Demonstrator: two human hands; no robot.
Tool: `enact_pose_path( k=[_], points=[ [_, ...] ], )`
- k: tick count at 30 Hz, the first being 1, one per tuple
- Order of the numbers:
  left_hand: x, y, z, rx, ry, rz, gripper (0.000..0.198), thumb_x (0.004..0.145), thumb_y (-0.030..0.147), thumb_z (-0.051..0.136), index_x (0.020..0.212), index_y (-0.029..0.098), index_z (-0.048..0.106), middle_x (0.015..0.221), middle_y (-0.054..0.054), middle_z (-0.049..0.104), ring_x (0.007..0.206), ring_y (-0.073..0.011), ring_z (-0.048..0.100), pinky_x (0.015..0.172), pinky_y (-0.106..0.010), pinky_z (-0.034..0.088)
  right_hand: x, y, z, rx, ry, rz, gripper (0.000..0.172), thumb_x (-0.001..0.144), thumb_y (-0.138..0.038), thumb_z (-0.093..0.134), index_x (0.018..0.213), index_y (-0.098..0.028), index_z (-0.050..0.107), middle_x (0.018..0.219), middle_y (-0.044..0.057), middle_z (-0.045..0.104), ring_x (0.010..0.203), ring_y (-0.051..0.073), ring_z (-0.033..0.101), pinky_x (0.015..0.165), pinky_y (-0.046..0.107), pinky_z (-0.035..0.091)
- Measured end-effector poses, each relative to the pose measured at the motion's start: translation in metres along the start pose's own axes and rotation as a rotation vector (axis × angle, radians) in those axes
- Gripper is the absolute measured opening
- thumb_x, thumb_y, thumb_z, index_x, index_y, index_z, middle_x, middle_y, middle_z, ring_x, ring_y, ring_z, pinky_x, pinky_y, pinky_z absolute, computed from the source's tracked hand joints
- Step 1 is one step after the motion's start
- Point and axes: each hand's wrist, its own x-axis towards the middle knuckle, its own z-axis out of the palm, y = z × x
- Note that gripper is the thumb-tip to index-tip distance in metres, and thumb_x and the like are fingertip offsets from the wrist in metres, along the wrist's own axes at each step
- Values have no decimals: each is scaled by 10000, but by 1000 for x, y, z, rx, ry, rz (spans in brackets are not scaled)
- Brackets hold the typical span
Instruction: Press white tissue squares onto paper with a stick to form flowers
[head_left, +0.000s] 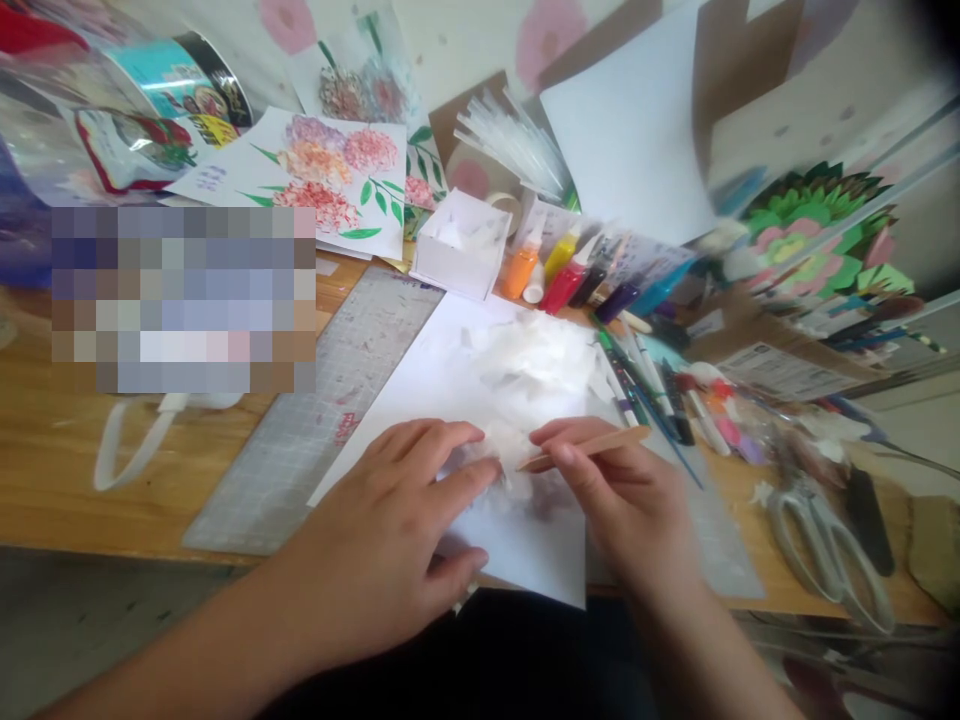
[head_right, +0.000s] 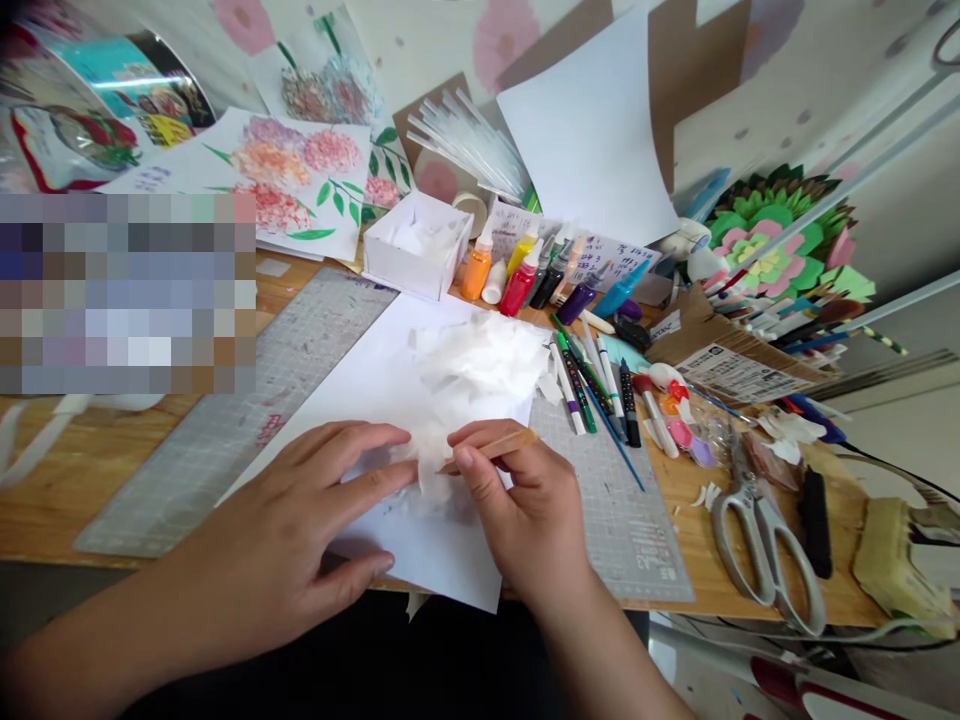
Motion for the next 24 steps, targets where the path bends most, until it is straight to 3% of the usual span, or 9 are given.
enact_pose_path(
  k=[8,14,18,24],
  points=[
    [-1,1,0,0,-7,-7,475,768,274,636,1236,297,559,1345,-46,471,1206,-287,438,1013,-479,399,2,0,5,-119,-74,-231,128,848,-92,603,785,-196,641,796,3,709,871,133,677,920,340,503],
    [0,0,1,6,-8,4,473,772,287,636,1239,285,561,1352,-50,463,1213,-289,430,1021,-484,392,-3,4,2,-289,-125,-355,91,827,-104,619,830,-173,679,871,58,679,828,171,609,739,343,496],
    [-1,0,2,7,7,6,471,773,274,633,1238,289,563,1351,-50,463,1210,-289,435,1018,-484,394,-9,10,-7,-271,-105,-340,83,830,-165,635,869,-201,699,888,56,651,859,192,595,738,357,493],
    [-1,1,-1,16,-15,7,471,775,251,632,1239,304,570,1346,-61,464,1199,-301,444,1001,-502,406,-10,16,-10,-112,28,-218,168,848,-154,613,947,-268,687,935,39,653,953,206,592,798,393,497]
  ],
)
